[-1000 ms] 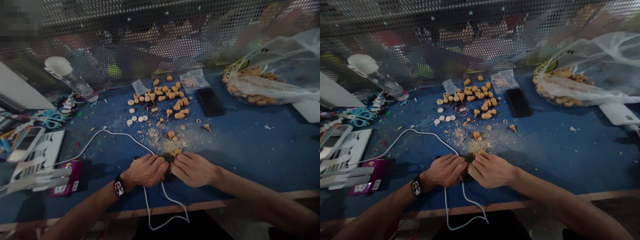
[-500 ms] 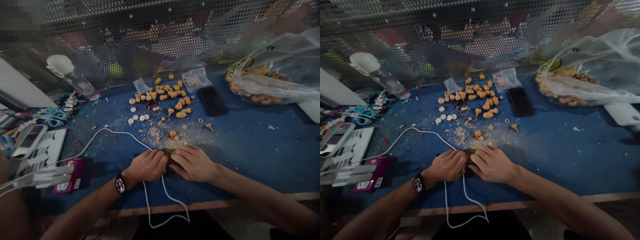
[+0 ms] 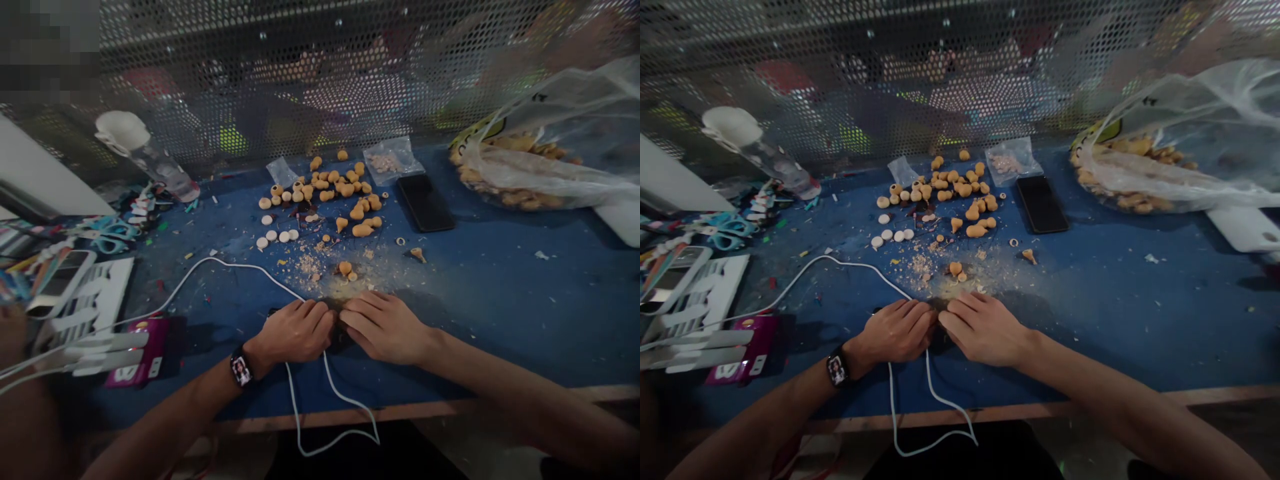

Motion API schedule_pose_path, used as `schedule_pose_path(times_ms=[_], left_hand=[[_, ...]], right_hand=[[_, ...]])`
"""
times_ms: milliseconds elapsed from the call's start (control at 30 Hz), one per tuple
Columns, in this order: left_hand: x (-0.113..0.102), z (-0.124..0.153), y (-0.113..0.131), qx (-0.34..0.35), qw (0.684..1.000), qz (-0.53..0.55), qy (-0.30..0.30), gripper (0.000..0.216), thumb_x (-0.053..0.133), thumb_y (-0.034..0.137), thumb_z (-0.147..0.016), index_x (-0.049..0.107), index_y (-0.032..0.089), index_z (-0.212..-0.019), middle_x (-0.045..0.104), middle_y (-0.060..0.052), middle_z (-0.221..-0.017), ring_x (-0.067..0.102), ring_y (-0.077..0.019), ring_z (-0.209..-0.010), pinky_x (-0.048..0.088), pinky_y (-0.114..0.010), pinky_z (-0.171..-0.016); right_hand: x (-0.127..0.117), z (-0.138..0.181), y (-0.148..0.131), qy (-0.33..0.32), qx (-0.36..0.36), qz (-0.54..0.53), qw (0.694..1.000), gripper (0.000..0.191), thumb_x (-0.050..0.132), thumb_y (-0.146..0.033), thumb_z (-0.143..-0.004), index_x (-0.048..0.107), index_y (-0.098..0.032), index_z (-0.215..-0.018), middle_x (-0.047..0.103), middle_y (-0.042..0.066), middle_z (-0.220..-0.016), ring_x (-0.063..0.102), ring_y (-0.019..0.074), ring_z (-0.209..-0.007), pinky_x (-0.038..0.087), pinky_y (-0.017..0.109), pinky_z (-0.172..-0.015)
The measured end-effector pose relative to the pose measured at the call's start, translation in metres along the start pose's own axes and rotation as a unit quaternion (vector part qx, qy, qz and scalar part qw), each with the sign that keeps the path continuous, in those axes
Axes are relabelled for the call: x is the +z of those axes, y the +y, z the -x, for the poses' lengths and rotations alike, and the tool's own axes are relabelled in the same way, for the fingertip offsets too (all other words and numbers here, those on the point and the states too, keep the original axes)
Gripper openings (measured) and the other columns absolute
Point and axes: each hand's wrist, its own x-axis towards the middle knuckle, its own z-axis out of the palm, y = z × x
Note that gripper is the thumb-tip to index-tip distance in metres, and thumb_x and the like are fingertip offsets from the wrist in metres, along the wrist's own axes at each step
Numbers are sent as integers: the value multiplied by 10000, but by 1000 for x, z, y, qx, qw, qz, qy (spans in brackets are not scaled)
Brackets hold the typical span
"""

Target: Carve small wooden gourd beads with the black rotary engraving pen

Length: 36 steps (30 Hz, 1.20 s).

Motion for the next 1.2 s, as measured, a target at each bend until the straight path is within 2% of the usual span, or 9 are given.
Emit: schedule_pose_path(times_ms=[67,200,333,467,633,767,867,1067,1200], left_hand=[[-1,0,0,3,1000,0,1,259,493,153,-1143,621,223,-928,692,-38,-816,631,-194,-661,495,-344,-621],[-1,-1,0,-2,1000,-2,1,259,488,148,-1148,633,217,-946,681,-32,-806,628,-195,-658,482,-349,-616],[0,0,0,2,1000,3,1,253,505,145,-1137,628,216,-928,667,-33,-797,624,-198,-660,478,-353,-623],[1,1,0,-2,1000,8,-8,196,531,150,-1118,635,211,-964,677,-37,-822,635,-207,-670,483,-359,-625],[1,1,0,-5,1000,12,-10,192,529,141,-1102,632,211,-957,663,-33,-808,639,-207,-670,492,-356,-632],[1,0,0,-14,1000,8,-13,196,523,131,-1095,637,217,-962,667,-33,-805,642,-210,-667,490,-354,-625],[0,-1,0,-17,1000,9,-12,207,505,106,-1069,655,205,-966,665,-35,-800,644,-211,-662,491,-361,-618],[-2,-1,-2,-37,999,11,-13,214,518,104,-1081,649,214,-952,663,-32,-797,650,-208,-671,471,-363,-622],[-2,-1,-3,-49,999,11,-6,230,515,126,-1115,662,215,-962,694,-36,-810,665,-207,-670,479,-363,-622]], right_hand=[[0,0,0,0,6,-4,1000,287,504,-248,-1235,730,-196,-1065,775,58,-961,692,214,-897,552,347,-830],[-1,1,1,-2,4,-14,1000,290,560,-255,-1220,694,-218,-966,761,48,-932,670,209,-873,540,343,-814],[-1,2,2,-9,6,-29,1000,146,627,-231,-1174,726,-206,-1069,779,54,-977,682,221,-914,557,355,-846],[1,4,2,-13,8,-35,999,182,636,-235,-1166,698,-218,-996,775,57,-962,685,224,-898,554,363,-825],[1,5,3,-18,11,-35,999,138,605,-213,-1167,737,-203,-1128,801,70,-1018,717,234,-957,579,374,-862],[1,5,3,-21,12,-31,999,188,586,-233,-1183,726,-222,-1058,797,61,-980,711,225,-915,580,365,-838],[2,4,2,-12,11,-29,999,174,575,-191,-1175,731,-208,-1100,813,66,-1005,719,222,-918,592,361,-846],[-3,3,8,1,23,-36,999,119,658,-239,-1138,739,-194,-1214,807,75,-1022,742,251,-974,612,380,-872],[-8,1,13,9,19,-31,999,68,673,-202,-1112,733,-209,-1081,799,72,-1005,750,246,-984,617,373,-900]])
